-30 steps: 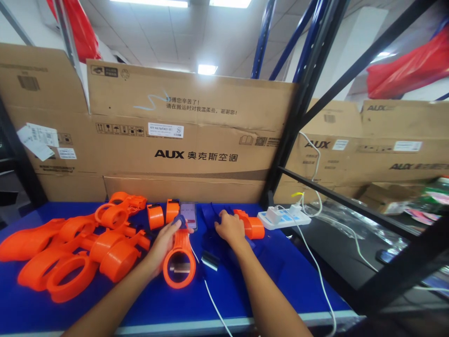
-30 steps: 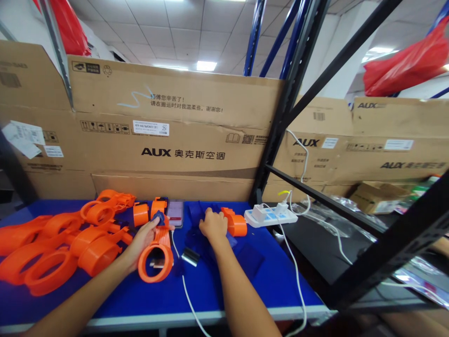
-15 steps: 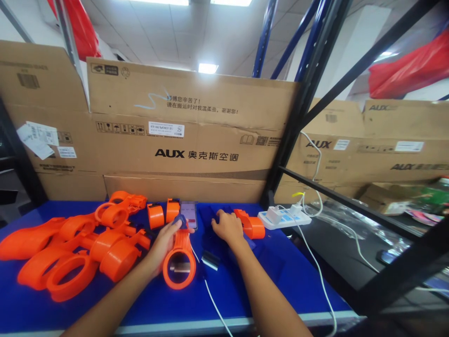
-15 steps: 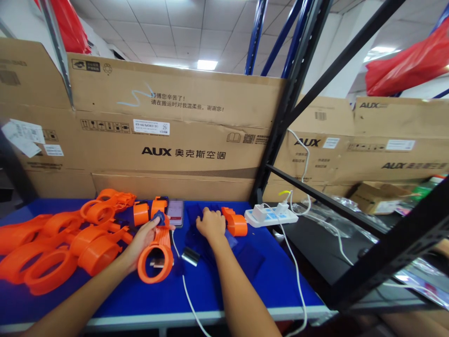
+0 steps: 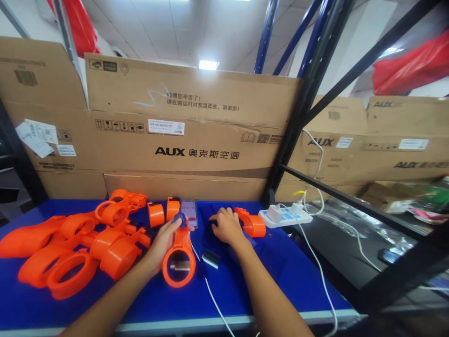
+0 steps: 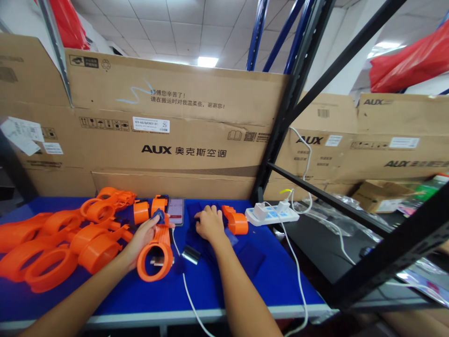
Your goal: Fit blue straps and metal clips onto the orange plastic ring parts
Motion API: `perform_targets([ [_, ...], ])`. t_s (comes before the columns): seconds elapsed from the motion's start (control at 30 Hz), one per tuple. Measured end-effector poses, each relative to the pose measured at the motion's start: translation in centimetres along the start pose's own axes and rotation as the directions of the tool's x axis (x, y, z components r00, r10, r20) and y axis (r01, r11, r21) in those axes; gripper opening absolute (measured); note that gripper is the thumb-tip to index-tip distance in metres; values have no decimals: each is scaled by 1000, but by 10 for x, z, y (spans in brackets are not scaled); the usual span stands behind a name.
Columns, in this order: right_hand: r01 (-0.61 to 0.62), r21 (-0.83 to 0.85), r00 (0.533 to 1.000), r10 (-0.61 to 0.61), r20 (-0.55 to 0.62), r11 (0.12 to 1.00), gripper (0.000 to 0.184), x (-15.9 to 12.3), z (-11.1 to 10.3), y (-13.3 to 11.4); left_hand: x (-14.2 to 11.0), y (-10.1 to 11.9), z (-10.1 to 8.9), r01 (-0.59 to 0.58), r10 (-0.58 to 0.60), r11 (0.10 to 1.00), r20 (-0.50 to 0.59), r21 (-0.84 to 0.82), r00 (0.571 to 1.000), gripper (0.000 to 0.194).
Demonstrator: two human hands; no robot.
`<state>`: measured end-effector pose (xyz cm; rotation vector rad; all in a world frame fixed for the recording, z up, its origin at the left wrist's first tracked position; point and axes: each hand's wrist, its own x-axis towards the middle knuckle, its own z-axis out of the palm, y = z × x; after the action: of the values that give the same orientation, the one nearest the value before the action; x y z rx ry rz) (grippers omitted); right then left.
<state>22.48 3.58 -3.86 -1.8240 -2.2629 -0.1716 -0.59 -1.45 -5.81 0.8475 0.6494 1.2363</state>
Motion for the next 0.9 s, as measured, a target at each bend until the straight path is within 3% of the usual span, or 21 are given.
perform_targets([
  [0.47,76,69,997,-77,4,995,17,-3,-12,1,-3,3,2,3,-3,1000,-7,-25,1000,44],
  [0.53,64,98,998,-60,-36,993,16,-3,-16,1,-4,4,2,12,-12,999,-2,-39,1000,41],
  [0.63,35,290,976,29,-215,957,20,0,-20,0,-5,5,1,27,-26,998,8,-59,1000,37],
  [0.7,110,553,932,107,-345,826,25,3,-21,-2,-6,5,1,23,-21,997,29,-71,999,35],
  [0.77,249,789,898,171,-405,562,28,6,-19,-6,-7,5,1,16,-11,996,57,-85,998,36],
  [0.83,326,905,908,177,-380,273,32,7,-16,-12,-8,5,2,9,0,994,84,-105,996,40],
  [0.9,297,951,945,113,-306,85,37,6,-12,-19,-9,5,3,-4,18,991,110,-131,994,44],
])
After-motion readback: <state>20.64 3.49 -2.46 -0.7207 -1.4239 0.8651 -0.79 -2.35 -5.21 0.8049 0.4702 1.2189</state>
